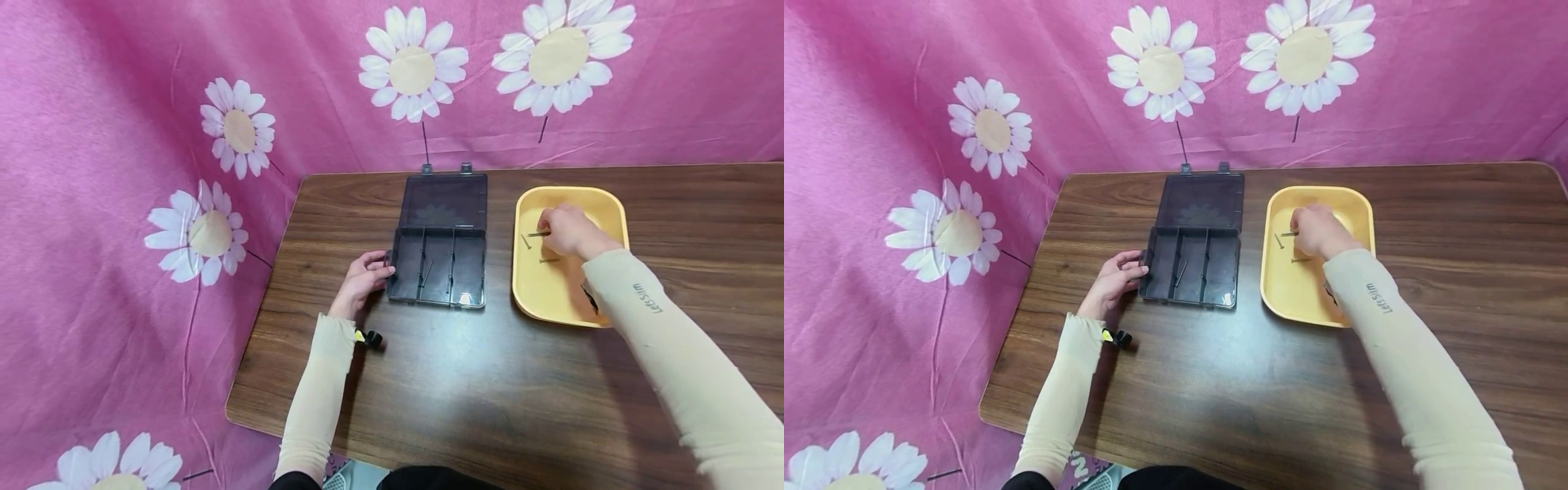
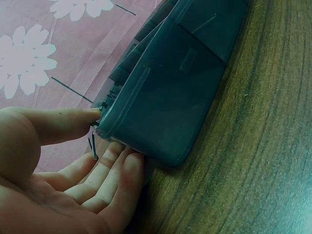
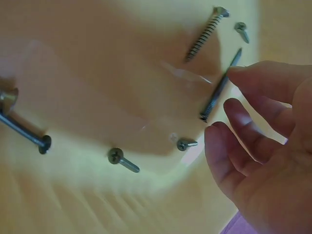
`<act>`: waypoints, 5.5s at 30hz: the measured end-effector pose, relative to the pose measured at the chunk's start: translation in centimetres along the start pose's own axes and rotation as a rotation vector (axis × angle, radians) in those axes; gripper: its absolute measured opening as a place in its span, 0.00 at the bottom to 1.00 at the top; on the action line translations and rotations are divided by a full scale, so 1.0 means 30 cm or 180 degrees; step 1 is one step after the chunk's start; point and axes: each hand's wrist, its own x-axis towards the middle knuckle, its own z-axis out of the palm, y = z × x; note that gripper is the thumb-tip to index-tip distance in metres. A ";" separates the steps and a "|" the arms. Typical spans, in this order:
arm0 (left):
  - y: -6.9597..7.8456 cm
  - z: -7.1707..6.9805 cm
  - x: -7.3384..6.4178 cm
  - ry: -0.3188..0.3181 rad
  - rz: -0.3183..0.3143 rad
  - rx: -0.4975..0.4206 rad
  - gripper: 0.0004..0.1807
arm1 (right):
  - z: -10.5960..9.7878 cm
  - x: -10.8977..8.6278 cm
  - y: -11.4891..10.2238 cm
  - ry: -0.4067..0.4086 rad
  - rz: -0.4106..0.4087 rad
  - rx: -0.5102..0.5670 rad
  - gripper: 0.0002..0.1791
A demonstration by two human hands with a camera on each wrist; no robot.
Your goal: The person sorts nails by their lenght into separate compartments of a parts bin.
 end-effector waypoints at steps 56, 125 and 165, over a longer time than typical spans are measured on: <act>0.003 0.002 -0.003 0.0000 -0.0023 0.0006 0.27 | 0.007 -0.033 -0.017 -0.0658 0.0454 0.0153 0.12; 0.004 0.002 -0.003 0.0049 -0.0050 0.0055 0.27 | -0.075 -0.103 0.014 0.0298 0.0195 0.0723 0.08; 0.002 0.002 -0.003 0.0012 -0.0042 -0.0003 0.26 | -0.158 -0.143 -0.116 0.0741 0.0173 0.1361 0.10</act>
